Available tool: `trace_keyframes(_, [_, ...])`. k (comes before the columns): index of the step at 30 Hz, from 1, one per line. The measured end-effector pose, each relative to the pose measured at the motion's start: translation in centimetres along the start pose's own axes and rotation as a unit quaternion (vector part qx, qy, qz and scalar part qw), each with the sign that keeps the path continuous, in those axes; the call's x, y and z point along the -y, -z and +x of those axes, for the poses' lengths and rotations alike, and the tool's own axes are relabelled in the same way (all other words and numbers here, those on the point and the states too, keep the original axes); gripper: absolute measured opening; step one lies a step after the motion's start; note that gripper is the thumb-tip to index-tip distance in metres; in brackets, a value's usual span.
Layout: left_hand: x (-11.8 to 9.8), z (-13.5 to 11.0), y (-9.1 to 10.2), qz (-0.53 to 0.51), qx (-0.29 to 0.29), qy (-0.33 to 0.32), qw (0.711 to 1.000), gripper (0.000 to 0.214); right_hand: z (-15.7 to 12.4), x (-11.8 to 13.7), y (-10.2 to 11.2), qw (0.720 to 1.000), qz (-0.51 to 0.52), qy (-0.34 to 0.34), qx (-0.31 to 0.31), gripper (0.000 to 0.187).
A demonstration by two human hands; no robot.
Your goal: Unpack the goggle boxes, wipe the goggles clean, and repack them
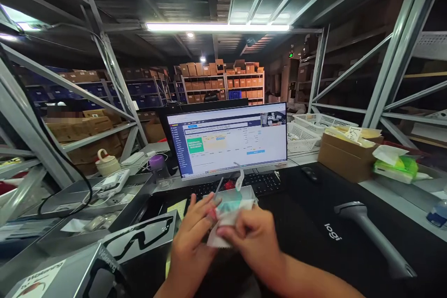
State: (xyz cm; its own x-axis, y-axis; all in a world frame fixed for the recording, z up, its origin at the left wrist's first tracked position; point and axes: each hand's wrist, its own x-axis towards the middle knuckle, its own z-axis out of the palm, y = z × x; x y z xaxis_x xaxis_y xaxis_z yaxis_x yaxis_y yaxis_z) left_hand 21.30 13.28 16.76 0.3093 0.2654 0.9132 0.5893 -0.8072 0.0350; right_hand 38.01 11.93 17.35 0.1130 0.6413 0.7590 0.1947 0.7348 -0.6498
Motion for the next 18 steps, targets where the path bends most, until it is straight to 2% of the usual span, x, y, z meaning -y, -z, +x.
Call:
trace_keyframes(2, [0.3, 0.4, 0.4, -0.002, 0.024, 0.031, 0.999, 0.008, 2.3, -0.1, 2.6, 0.992, 0.048, -0.120, 0.002, 0.055])
trace_keyframes(3, [0.4, 0.7, 0.7, -0.004, 0.033, 0.044, 0.998, 0.013, 3.5, -0.4, 4.2, 0.987, 0.051, -0.153, -0.014, 0.056])
trace_keyframes(5, [0.6, 1.3, 1.5, -0.018, 0.056, 0.049, 0.997, 0.017, 5.4, -0.9, 7.7, 0.988, 0.019, -0.143, -0.056, 0.057])
trace_keyframes(7, [0.6, 1.8, 2.3, -0.037, 0.098, 0.039, 0.994, 0.017, 6.5, -1.1, 10.7, 0.993, -0.004, -0.092, -0.078, 0.060])
trace_keyframes(9, [0.5, 2.1, 3.0, -0.042, 0.151, 0.034, 0.987, 0.020, 6.6, -0.8, 12.6, 0.996, -0.031, -0.044, -0.065, 0.063])
trace_keyframes(11, [-0.1, 2.3, 3.6, -0.041, 0.199, 0.035, 0.978, 0.020, 6.1, -0.3, 12.9, 0.998, -0.069, -0.008, 0.001, 0.064])
trace_keyframes(13, [-0.9, 2.3, 3.9, -0.040, 0.243, 0.025, 0.969, 0.016, 5.3, 0.0, 12.3, 0.988, -0.103, 0.017, 0.112, 0.062])
trace_keyframes(15, [-1.4, 2.4, 3.9, -0.027, 0.272, -0.013, 0.962, 0.015, 4.7, -0.3, 11.2, 0.963, -0.111, 0.016, 0.244, 0.056])
trace_keyframes(17, [-1.4, 2.3, 3.7, 0.017, 0.295, -0.067, 0.953, 0.018, 4.1, -1.2, 10.2, 0.924, -0.103, -0.020, 0.366, 0.048])
trace_keyframes(18, [-1.2, 2.3, 3.6, 0.039, 0.298, -0.094, 0.949, 0.015, 3.6, -1.7, 9.7, 0.907, -0.094, -0.044, 0.409, 0.045])
